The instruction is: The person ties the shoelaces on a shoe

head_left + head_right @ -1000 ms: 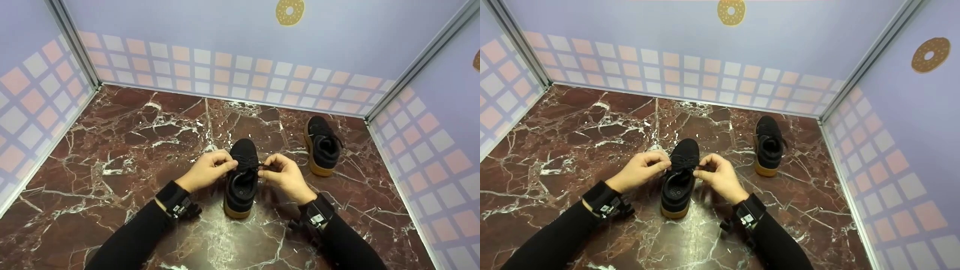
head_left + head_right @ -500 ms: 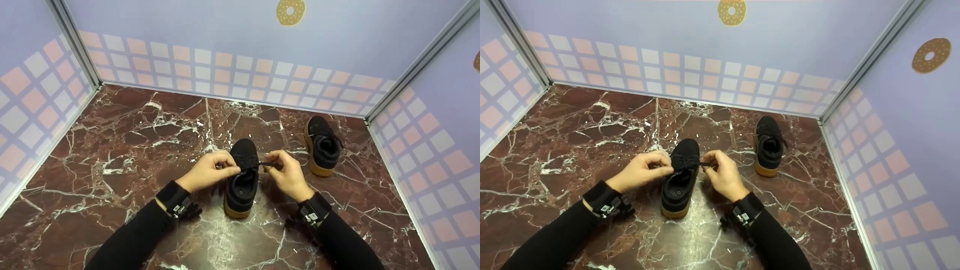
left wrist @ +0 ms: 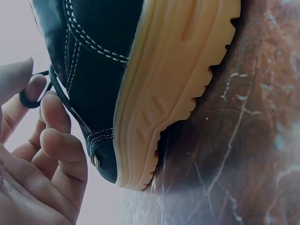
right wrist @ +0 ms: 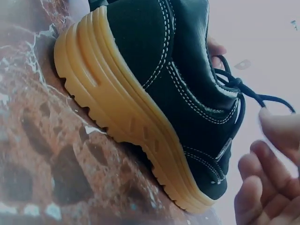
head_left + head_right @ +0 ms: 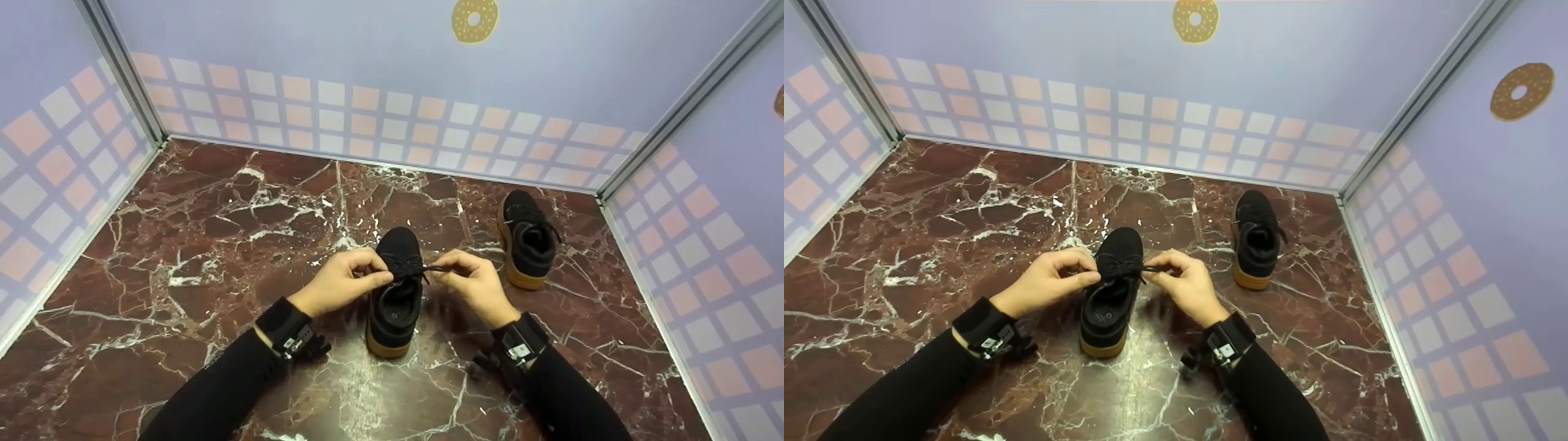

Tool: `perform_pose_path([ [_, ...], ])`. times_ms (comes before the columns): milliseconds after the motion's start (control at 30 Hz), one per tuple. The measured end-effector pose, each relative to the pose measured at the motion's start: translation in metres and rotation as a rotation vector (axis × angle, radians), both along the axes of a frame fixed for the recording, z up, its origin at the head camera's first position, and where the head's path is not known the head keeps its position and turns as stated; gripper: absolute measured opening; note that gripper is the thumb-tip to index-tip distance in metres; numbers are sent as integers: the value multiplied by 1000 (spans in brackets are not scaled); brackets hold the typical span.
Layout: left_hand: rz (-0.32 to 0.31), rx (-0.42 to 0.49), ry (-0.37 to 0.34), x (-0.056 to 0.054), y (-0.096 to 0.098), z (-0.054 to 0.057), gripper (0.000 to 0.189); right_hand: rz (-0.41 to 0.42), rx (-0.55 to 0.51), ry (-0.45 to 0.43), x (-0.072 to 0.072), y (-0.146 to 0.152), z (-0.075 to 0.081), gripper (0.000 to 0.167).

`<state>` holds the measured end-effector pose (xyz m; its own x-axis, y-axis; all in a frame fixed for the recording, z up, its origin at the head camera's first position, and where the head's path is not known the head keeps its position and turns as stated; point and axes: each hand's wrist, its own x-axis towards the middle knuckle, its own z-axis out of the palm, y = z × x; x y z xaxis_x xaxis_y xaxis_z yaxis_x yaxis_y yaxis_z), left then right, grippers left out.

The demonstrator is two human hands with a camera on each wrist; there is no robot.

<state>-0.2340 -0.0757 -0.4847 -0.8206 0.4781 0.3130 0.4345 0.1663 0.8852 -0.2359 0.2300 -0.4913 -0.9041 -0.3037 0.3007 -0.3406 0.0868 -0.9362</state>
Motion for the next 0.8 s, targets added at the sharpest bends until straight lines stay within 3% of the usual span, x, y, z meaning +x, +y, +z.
perform_pose_path([
  [133, -25, 28, -7, 0, -1, -1, 14, -28, -3, -32, 1, 2, 0, 10],
  [267, -38, 56, -17, -2, -4, -3, 16, -37, 46, 24, -1, 4, 0, 8],
  [500, -64, 88, -66, -4, -7, -3, 18, -22, 154, 112, -3, 13, 1, 18],
  [800, -88, 76, -106, -4, -11, 1, 20, -29, 207, 137, -6, 18, 4, 20],
])
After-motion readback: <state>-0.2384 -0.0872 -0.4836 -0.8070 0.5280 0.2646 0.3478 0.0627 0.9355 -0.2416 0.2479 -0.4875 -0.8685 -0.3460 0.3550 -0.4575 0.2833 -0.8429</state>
